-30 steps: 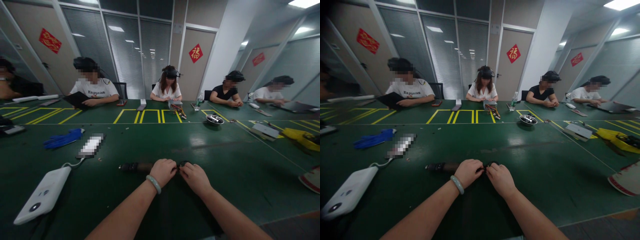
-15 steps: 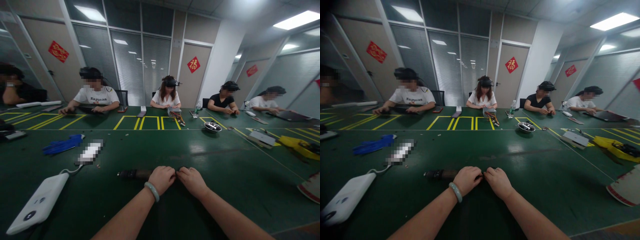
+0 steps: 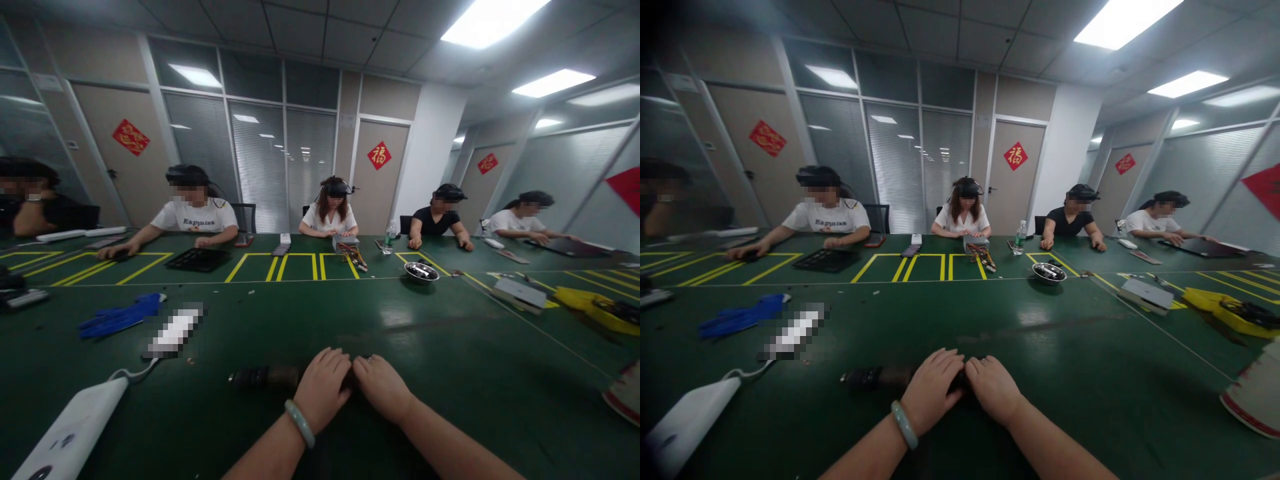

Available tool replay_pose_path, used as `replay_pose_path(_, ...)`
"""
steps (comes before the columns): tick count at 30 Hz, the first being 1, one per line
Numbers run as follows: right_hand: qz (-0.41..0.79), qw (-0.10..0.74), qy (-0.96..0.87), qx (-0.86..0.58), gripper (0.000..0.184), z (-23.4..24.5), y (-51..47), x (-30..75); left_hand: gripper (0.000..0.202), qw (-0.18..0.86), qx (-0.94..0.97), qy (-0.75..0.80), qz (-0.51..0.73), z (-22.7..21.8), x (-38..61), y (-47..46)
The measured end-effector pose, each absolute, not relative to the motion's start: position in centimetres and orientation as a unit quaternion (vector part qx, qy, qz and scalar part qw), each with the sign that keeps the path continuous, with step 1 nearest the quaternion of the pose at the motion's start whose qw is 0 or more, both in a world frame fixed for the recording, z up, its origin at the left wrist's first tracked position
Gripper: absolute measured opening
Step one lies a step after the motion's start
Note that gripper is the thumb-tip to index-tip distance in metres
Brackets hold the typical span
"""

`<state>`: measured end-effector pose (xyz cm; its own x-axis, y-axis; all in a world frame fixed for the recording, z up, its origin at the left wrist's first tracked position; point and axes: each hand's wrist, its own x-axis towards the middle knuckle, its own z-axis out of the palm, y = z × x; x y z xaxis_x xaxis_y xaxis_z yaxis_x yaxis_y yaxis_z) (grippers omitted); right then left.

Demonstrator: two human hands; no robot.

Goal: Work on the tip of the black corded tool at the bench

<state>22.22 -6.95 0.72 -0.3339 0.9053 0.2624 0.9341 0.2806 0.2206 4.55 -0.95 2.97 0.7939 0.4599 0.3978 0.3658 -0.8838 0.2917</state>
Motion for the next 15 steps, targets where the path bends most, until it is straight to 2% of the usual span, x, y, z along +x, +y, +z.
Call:
replay_pose_path(4,-0.170,0.041,-0.787,-0.592,0.007,0.9,-6.8,24.0,0.020,0.126,0.934,0.215,0.254,4.0,4.3,-2.4)
replay_pose_path(8,-0.170,0.041,-0.741,-0.649,0.010,1.1,-8.4,29.8,0.016,0.163,0.950,0.173,0.203,4.5,4.2,-3.2)
replay_pose_path(11,-0.142,0.040,-0.680,-0.718,0.017,1.3,-12.0,36.2,0.024,0.200,0.954,0.161,0.154,4.2,4.0,-2.9)
replay_pose_path(15,-0.103,0.076,-0.556,-0.821,0.022,0.8,-19.2,44.9,0.047,0.243,0.948,0.174,0.107,3.5,3.6,-2.0)
